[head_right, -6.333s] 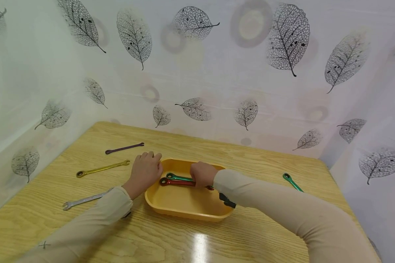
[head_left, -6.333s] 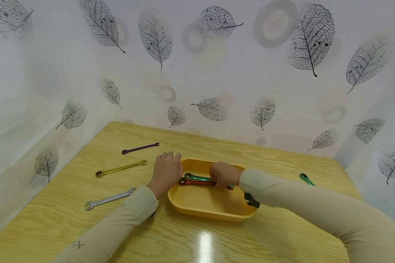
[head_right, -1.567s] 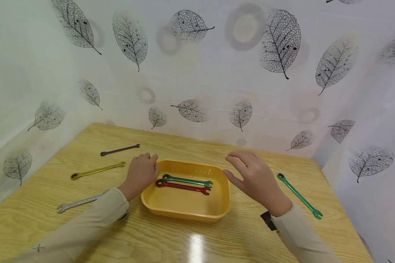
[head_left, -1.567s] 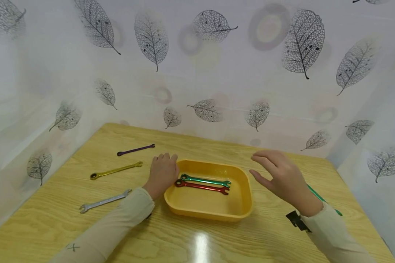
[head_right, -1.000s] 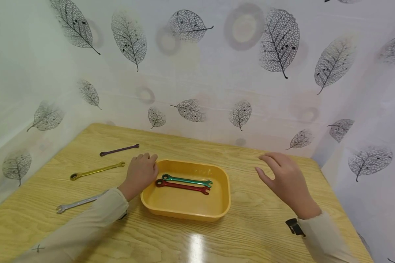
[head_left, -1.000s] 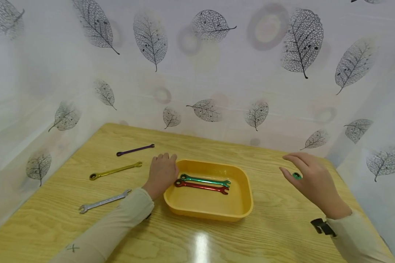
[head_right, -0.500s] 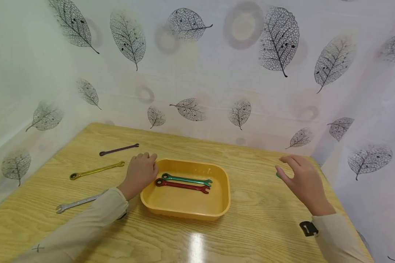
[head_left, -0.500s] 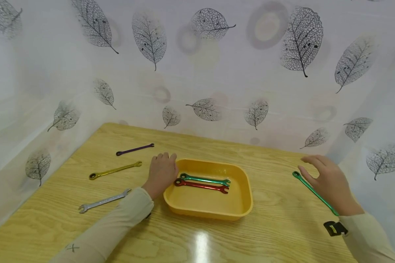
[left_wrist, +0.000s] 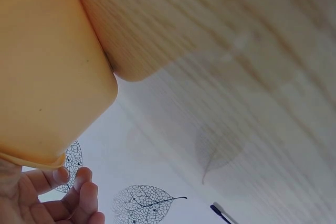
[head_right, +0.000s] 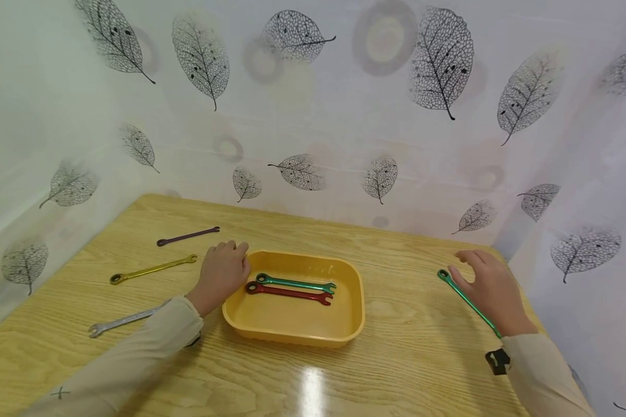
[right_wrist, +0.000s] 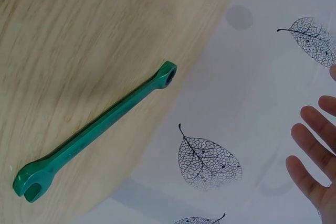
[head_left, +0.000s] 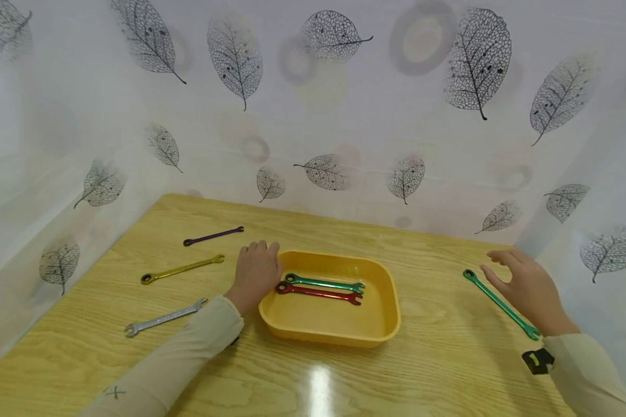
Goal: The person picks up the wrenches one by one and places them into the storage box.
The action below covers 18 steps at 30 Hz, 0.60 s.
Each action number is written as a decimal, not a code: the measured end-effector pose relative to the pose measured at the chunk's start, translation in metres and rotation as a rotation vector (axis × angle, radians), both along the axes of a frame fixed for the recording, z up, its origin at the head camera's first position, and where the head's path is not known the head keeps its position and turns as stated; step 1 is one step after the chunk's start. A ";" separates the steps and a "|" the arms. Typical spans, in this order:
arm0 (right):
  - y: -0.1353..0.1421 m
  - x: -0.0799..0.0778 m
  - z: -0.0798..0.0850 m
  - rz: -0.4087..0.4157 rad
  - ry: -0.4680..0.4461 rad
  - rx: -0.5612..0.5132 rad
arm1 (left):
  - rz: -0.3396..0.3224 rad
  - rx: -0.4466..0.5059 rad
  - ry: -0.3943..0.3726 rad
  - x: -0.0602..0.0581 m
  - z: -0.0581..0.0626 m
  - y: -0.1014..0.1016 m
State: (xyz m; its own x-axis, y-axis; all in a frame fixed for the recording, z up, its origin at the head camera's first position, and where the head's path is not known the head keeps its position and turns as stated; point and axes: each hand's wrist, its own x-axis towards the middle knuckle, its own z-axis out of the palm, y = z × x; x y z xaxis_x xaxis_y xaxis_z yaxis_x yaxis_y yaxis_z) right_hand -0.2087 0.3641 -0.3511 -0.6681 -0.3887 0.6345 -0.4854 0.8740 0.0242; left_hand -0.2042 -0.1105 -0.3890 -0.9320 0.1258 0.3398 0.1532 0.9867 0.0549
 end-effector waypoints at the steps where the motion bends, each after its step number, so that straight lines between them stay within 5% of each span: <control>1: 0.002 0.000 -0.001 -0.006 -0.009 0.002 | 0.000 0.001 -0.001 0.000 0.000 0.000; 18: 0.028 -0.002 -0.011 -0.128 -0.212 0.069 | -0.004 0.011 0.017 -0.001 -0.002 -0.001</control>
